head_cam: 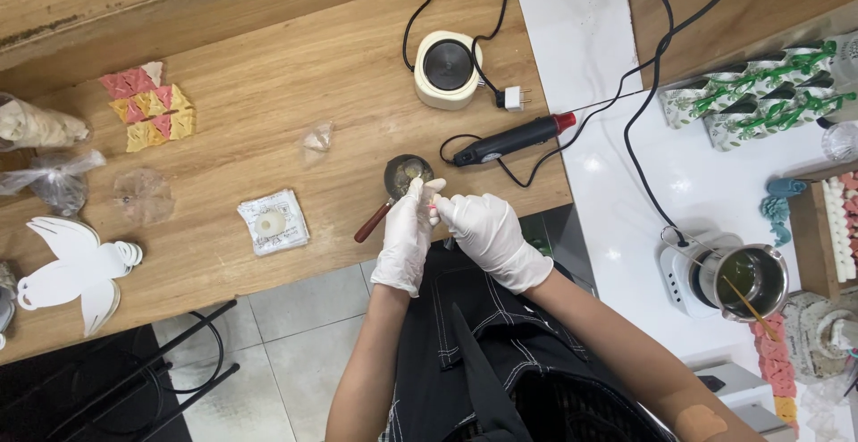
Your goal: Preparing and manipulating candle wicks and wax components for production.
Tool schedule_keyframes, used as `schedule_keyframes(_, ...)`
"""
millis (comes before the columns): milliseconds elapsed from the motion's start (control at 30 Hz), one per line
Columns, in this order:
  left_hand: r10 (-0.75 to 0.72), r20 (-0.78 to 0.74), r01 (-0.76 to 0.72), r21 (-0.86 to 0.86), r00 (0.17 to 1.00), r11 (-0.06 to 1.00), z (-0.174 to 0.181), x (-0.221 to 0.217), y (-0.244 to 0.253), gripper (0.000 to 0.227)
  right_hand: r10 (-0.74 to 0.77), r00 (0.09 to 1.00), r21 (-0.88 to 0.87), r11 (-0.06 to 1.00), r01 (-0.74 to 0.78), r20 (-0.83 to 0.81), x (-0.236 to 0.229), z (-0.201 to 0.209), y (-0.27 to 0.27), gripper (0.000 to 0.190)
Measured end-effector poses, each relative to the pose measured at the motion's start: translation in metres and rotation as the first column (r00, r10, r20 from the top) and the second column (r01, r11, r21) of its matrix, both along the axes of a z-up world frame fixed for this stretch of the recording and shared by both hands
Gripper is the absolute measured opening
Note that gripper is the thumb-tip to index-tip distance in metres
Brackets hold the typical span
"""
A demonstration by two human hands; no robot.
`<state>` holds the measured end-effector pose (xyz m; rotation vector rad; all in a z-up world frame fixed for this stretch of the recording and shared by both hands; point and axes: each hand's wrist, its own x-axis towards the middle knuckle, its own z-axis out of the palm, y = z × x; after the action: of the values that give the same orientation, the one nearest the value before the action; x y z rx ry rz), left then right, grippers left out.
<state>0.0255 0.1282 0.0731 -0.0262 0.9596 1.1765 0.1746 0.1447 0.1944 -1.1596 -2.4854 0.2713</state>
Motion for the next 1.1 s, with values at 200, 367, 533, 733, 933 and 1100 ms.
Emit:
schedule_keyframes(200,0.019,-0.092,-0.020,-0.015,0.996,1.000,-0.007,0.004,-0.013,0.046,0.083,0.995,-0.014,0.996,-0.083,-0.047,0.009,-0.017,-0.006,0.006)
schedule_keyframes(367,0.068,-0.104,-0.078,-0.090,0.992,0.993,-0.017,0.006,-0.023,0.045,0.092,0.996,-0.056,0.994,-0.092,-0.009,0.010,-0.032,-0.012,0.006)
schedule_keyframes(533,0.122,-0.142,-0.141,-0.127,0.982,0.982,-0.031,0.000,-0.025,0.045,0.113,0.993,-0.065,0.991,-0.114,-0.017,0.001,-0.060,-0.010,0.006)
schedule_keyframes(733,0.168,-0.153,-0.194,-0.174,0.974,0.965,-0.083,-0.024,-0.004,0.042,0.049,0.998,-0.084,0.995,-0.045,0.045,-0.029,-0.091,0.003,0.005)
schedule_keyframes(933,0.096,-0.214,-0.139,-0.196,0.972,0.971,-0.133,-0.033,0.016,0.044,-0.090,0.993,-0.146,0.986,0.078,-0.077,-0.047,-0.114,0.006,0.005)
schedule_keyframes(1100,-0.043,-0.285,-0.034,-0.259,0.958,0.965,-0.144,-0.044,0.021,0.046,-0.283,0.959,-0.228,0.935,0.272,-0.015,-0.056,-0.123,0.002,0.011)
